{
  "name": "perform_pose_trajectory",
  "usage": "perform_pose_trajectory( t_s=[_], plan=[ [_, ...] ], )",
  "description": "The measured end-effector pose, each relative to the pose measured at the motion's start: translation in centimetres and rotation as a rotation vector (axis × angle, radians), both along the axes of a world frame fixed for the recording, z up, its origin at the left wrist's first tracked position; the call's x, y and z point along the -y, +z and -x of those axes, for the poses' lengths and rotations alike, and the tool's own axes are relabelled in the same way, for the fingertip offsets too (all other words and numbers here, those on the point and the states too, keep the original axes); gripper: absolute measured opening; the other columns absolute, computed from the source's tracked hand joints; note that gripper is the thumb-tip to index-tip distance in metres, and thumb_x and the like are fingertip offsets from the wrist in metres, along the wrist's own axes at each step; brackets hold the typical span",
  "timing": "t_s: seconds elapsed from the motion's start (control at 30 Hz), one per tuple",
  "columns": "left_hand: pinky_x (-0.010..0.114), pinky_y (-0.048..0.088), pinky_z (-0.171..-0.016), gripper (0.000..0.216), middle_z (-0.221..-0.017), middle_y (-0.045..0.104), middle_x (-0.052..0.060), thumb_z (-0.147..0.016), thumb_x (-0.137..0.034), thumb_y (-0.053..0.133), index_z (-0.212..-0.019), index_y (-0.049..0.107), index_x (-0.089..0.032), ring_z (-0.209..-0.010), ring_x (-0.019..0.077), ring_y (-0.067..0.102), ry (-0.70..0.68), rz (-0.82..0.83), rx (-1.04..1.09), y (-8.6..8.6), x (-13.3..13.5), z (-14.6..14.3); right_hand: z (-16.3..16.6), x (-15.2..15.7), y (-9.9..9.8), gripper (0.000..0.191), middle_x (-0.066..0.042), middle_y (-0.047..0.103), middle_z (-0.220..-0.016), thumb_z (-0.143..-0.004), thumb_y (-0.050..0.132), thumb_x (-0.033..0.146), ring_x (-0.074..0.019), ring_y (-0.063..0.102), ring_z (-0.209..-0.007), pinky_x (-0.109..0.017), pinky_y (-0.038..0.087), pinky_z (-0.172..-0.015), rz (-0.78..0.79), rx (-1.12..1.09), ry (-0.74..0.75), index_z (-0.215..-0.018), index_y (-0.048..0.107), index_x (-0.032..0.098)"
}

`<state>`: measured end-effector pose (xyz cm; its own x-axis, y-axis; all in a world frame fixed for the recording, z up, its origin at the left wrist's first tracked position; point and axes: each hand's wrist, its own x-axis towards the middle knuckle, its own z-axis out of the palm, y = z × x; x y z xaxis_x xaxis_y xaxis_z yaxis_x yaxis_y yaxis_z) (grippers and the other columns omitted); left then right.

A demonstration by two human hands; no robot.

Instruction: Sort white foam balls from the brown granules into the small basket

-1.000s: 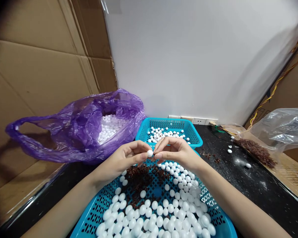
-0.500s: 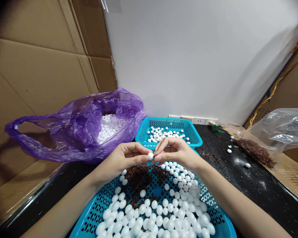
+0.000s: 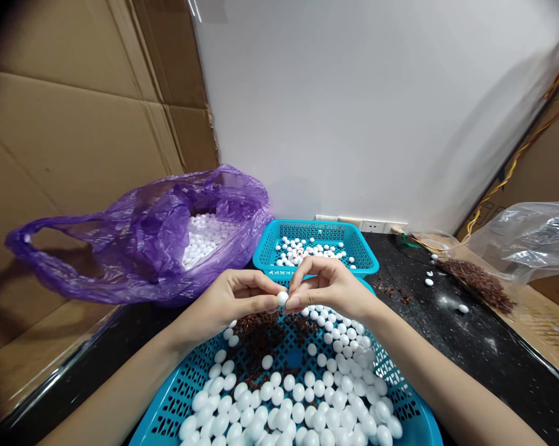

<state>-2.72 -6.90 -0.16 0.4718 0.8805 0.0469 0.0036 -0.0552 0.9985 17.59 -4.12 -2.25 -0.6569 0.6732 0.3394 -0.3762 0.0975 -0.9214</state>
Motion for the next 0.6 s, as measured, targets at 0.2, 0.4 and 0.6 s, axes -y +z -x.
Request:
perform_pose_trajectory(
  t_s=[0.2, 0.4, 0.6],
  plan=[
    [0.020, 0.049, -0.072, 0.011, -0.078, 0.073, 0.000, -0.069, -0.022, 0.074, -0.078, 0.072, -0.018, -0.073, 0.0102, 0.065, -0.010, -0.008, -0.009, -0.16, 0.07, 0.09, 0.17, 0.15, -0.01, 0.018, -0.002, 0.070, -0.074, -0.073, 0.074, 0.001, -0.0143, 0.069, -0.068, -0.019, 0.057, -0.062, -0.009, 0.000, -0.012, -0.079, 0.065, 0.016],
    [0.018, 0.048, -0.069, 0.009, -0.075, 0.072, -0.001, -0.069, -0.021, 0.074, -0.077, 0.072, -0.018, -0.070, 0.0082, 0.063, -0.026, -0.006, -0.008, -0.06, 0.04, 0.00, 0.28, 0.37, -0.09, 0.019, -0.001, 0.068, -0.076, -0.073, 0.074, 0.001, -0.0143, 0.068, -0.069, -0.021, 0.056, -0.063, -0.026, 0.007, -0.034, -0.079, 0.064, 0.016],
    [0.019, 0.049, -0.070, 0.009, -0.076, 0.072, -0.001, -0.069, -0.022, 0.074, -0.076, 0.072, -0.018, -0.071, 0.0092, 0.064, -0.007, -0.012, -0.018, -0.03, 0.01, -0.02, 0.25, 0.29, 0.01, 0.018, 0.000, 0.066, -0.074, -0.073, 0.075, 0.004, -0.0135, 0.067, -0.069, -0.021, 0.055, -0.064, -0.050, 0.021, -0.056, -0.077, 0.063, 0.017]
  ],
)
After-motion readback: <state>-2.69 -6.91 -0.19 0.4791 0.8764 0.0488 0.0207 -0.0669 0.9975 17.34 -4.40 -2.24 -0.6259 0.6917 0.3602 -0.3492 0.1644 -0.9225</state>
